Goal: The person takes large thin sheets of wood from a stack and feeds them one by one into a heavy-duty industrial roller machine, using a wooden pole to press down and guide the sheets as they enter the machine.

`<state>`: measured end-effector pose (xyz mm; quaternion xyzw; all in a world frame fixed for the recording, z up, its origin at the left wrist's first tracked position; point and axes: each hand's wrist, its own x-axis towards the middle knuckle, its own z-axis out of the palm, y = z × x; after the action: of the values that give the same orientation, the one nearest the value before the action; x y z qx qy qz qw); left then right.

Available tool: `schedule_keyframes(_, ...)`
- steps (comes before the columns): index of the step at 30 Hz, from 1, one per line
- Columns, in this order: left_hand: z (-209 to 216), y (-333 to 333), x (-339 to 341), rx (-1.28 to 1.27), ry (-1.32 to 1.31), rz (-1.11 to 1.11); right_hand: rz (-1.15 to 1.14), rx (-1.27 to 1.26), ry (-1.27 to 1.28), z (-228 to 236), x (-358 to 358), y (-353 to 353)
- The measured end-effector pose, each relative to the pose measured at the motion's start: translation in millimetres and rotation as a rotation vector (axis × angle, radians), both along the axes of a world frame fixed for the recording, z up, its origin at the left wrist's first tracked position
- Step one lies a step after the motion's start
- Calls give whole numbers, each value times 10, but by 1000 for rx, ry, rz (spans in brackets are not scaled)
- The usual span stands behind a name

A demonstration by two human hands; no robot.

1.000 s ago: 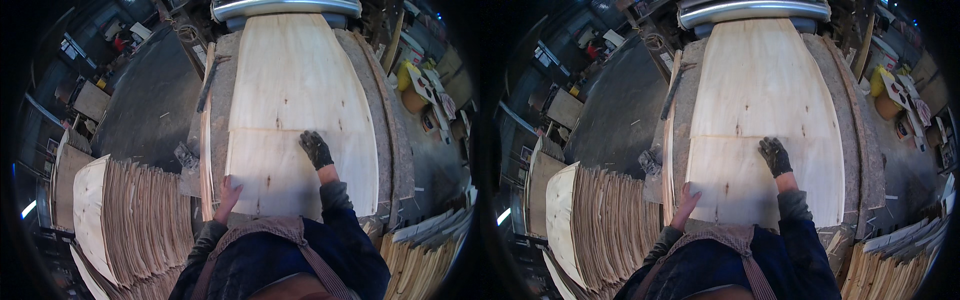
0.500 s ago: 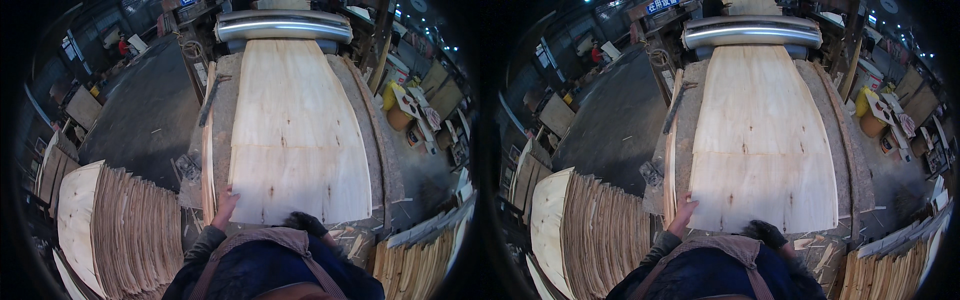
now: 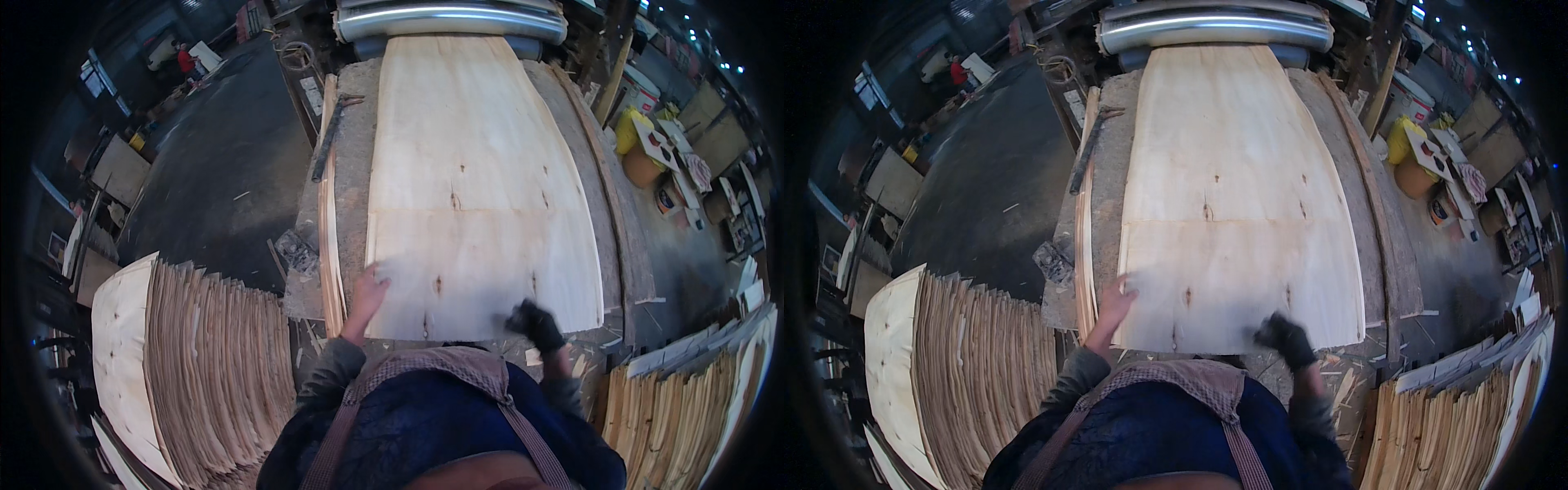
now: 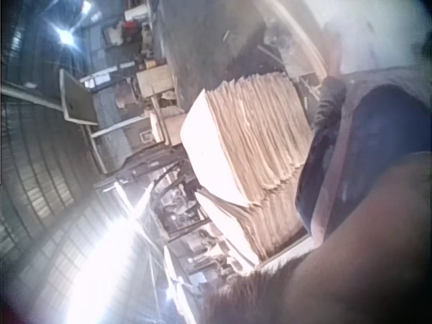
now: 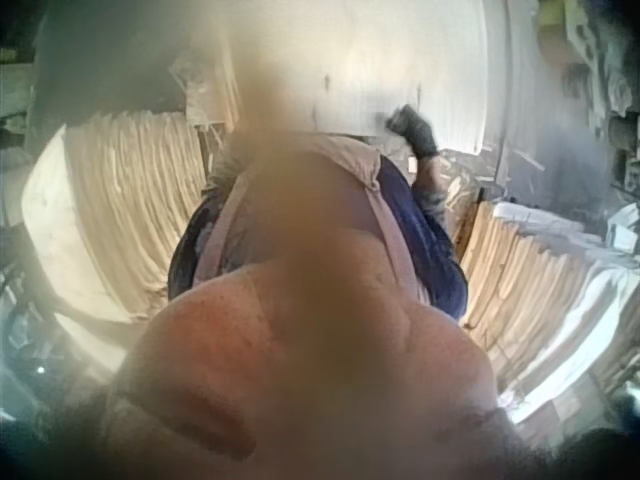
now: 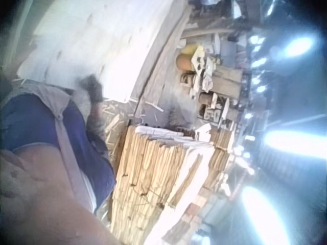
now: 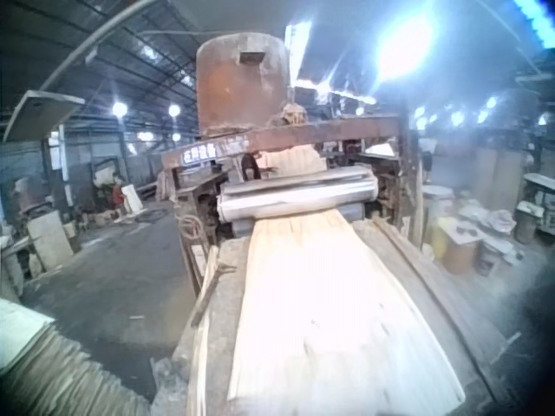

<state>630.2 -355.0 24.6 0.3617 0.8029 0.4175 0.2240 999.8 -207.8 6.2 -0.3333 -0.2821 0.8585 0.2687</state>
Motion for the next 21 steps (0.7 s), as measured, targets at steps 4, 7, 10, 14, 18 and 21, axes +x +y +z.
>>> schedule_keyframes(4,-292,649,-770,17,206,100,-257,438,-186,150,4,1350)
schedule_keyframes(7,-315,1275,-1127,4,279,138,-447,941,-660,199,-206,2292)
schedule_keyframes(10,-67,1944,-1244,-72,345,206,-376,1081,-1234,125,-201,3131)
schedule_keyframes(14,-502,2108,-1538,-111,480,377,-214,1057,-1632,311,-622,3400)
schedule_keyframes(18,-115,2140,-1419,15,-52,305,-206,909,-1160,291,-379,3617)
schedule_keyframes(21,207,2045,-1412,162,-563,195,-249,718,-626,677,-482,3435)
